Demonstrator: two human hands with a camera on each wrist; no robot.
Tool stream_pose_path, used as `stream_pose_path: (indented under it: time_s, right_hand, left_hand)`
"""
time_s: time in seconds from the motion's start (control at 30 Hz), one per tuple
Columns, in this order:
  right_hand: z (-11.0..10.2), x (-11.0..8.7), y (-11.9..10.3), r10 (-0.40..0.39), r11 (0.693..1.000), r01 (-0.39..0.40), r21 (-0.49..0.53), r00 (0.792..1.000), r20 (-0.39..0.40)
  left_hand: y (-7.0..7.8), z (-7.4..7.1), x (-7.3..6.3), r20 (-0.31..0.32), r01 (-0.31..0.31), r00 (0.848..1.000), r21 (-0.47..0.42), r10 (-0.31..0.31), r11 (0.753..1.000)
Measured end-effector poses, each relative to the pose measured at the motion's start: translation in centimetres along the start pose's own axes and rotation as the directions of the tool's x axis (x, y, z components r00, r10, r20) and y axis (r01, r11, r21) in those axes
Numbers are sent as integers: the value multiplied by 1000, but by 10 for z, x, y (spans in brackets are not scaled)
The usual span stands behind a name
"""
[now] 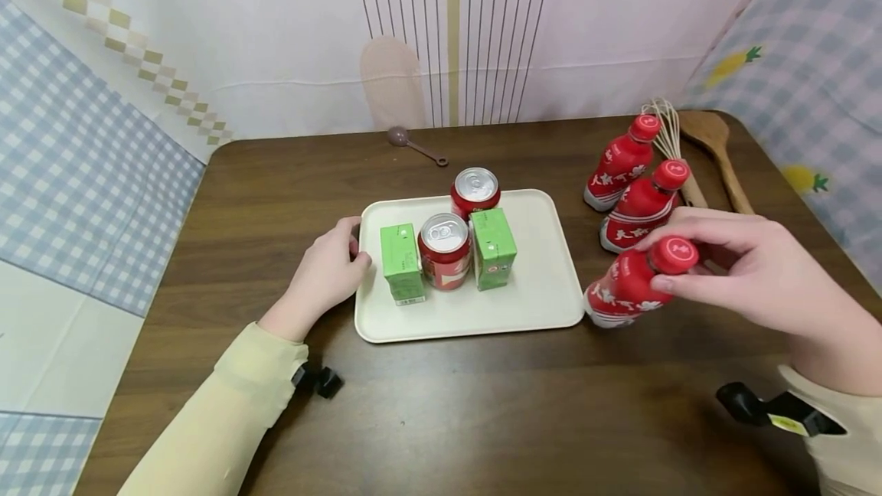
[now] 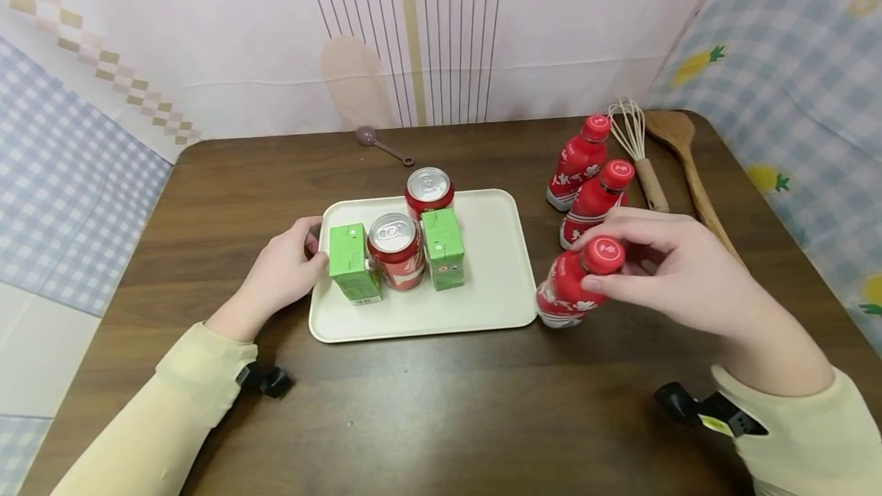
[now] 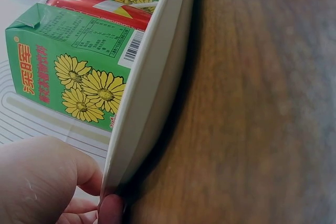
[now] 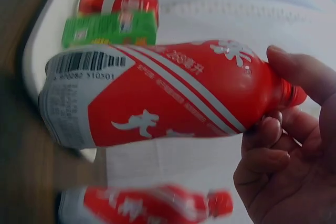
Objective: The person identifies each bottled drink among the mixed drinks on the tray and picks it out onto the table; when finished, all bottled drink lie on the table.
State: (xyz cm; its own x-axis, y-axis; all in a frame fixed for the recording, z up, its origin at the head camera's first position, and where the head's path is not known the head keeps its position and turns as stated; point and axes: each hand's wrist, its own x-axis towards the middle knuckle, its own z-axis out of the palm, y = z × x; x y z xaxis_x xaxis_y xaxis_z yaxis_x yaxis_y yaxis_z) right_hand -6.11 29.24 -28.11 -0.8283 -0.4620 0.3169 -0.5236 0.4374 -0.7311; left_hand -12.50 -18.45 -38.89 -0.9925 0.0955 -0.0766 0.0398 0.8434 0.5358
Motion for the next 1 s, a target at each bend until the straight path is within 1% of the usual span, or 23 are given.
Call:
stream_pose_path:
  time_s: [0.03, 0.17, 0.2, 0.27, 0.33, 0.37, 0.47, 0.73, 0.87, 0.93, 0.97, 1.0]
  right_hand:
    - [-3, -2, 4, 16, 1000, -16, -25, 1000, 1]
    - [-11, -10, 19, 46, 997, -46, -70, 999, -1]
    - [-13, -12, 21, 53, 993, -53, -102, 999, -5]
    - [-16, -15, 26, 62, 989, -64, -132, 998, -16]
    - [-19, -17, 29, 93, 985, -96, -145, 995, -32]
    - [-20, -18, 30, 120, 982, -125, -142, 992, -39]
    - [-21, -21, 34, 194, 970, -201, -137, 979, -65]
    - [-28, -28, 41, 295, 941, -309, -140, 949, -112]
    - [-28, -31, 40, 377, 905, -394, -162, 918, -126]
    - [-27, -33, 39, 400, 892, -418, -171, 907, -131]
    - [-27, -33, 38, 391, 897, -409, -167, 911, -132]
    - [-27, -34, 36, 356, 910, -377, -174, 924, -138]
  left_hand:
    - [0, 0, 0, 1, 1, 1000, -2, -1, 1000]
    - [-3, 0, 0, 0, -3, 1000, -4, 3, 1000]
    - [-3, 0, 0, 0, -4, 1000, -6, 4, 1000]
    - [-3, 0, 0, -2, -5, 1000, -4, 5, 1000]
    - [-4, 0, 0, -3, -2, 1000, -5, 2, 1000]
    - [-4, 0, 0, -2, 0, 1000, -6, 0, 1000]
    - [-3, -1, 0, 5, -2, 1000, -5, 2, 1000]
    - [0, 1, 4, 12, -21, 1000, -10, 21, 1000]
    - [1, 1, 6, 15, -32, 999, -8, 32, 999]
    - [0, 0, 7, 16, -34, 999, -9, 34, 999]
    - [0, 1, 7, 17, -34, 999, -12, 34, 999]
    - [0, 1, 6, 19, -33, 999, -15, 33, 999]
